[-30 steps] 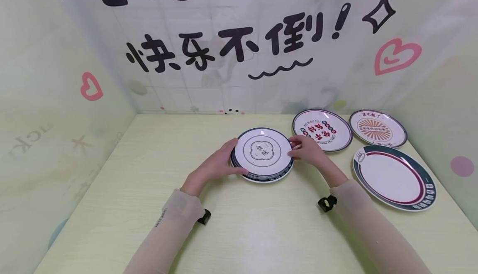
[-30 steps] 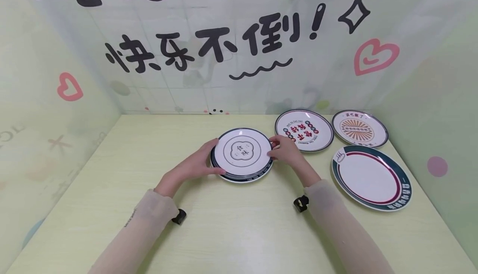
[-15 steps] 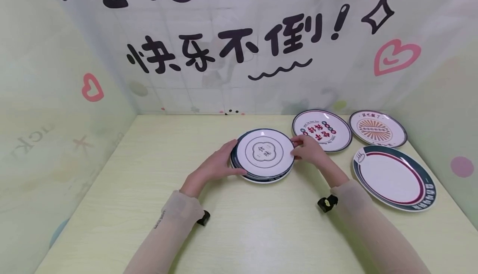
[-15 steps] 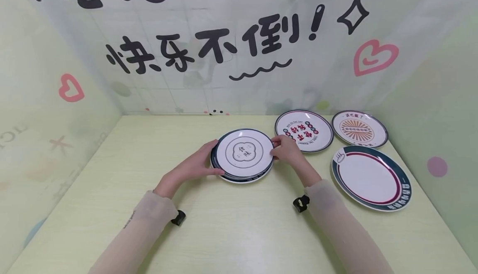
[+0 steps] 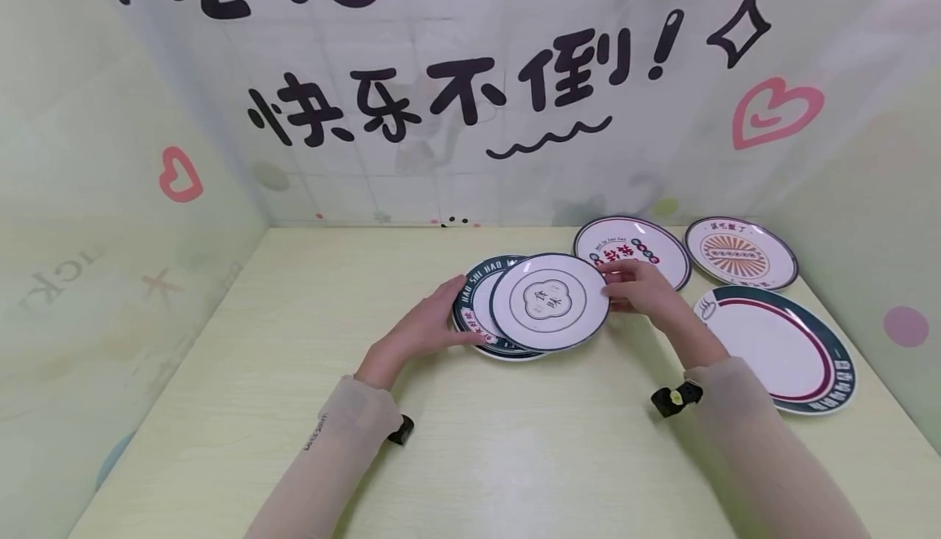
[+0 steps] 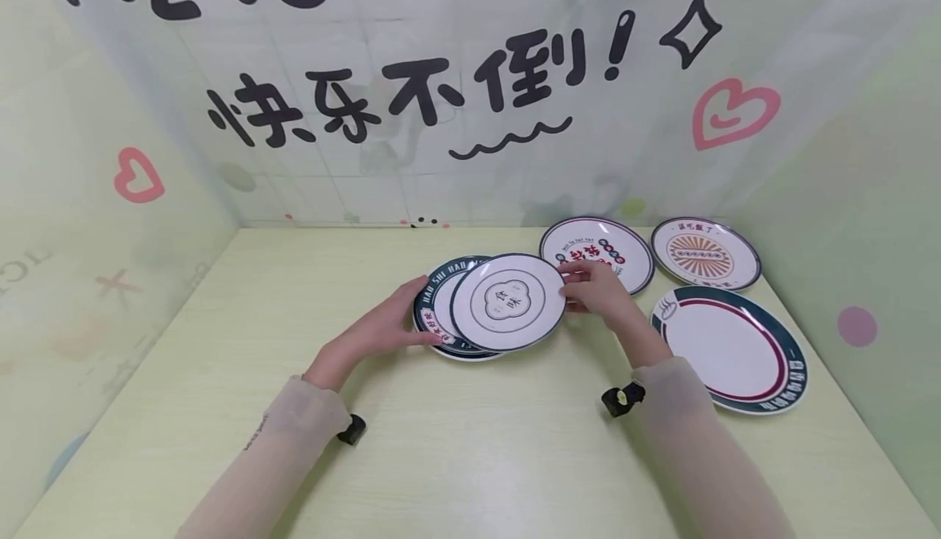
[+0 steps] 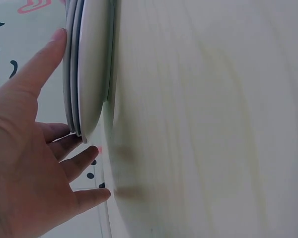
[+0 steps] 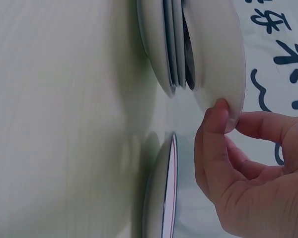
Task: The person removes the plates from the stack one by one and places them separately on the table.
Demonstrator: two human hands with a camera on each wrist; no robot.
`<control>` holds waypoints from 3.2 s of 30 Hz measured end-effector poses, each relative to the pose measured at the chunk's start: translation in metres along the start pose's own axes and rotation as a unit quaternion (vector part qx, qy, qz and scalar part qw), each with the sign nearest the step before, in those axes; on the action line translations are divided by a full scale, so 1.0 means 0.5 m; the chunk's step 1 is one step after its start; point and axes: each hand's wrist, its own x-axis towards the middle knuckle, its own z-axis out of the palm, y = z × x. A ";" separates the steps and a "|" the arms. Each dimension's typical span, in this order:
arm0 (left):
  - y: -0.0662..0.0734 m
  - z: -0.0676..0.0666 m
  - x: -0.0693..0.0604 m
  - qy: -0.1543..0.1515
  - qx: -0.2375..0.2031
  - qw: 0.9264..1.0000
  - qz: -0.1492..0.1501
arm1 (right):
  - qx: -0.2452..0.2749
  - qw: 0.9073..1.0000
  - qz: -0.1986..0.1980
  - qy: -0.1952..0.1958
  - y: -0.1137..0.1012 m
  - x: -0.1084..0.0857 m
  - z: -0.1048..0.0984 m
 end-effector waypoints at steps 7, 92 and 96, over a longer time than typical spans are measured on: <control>-0.001 0.001 0.000 -0.004 0.009 1.000 -0.013 | -0.007 1.000 0.002 0.011 0.017 -0.026 -0.053; -0.005 0.000 -0.001 -0.006 0.000 1.000 -0.014 | -0.291 0.952 -0.004 0.096 0.139 -0.120 -0.169; -0.005 0.000 0.000 -0.007 0.000 1.000 -0.016 | -0.293 0.951 -0.008 0.098 0.135 -0.116 -0.162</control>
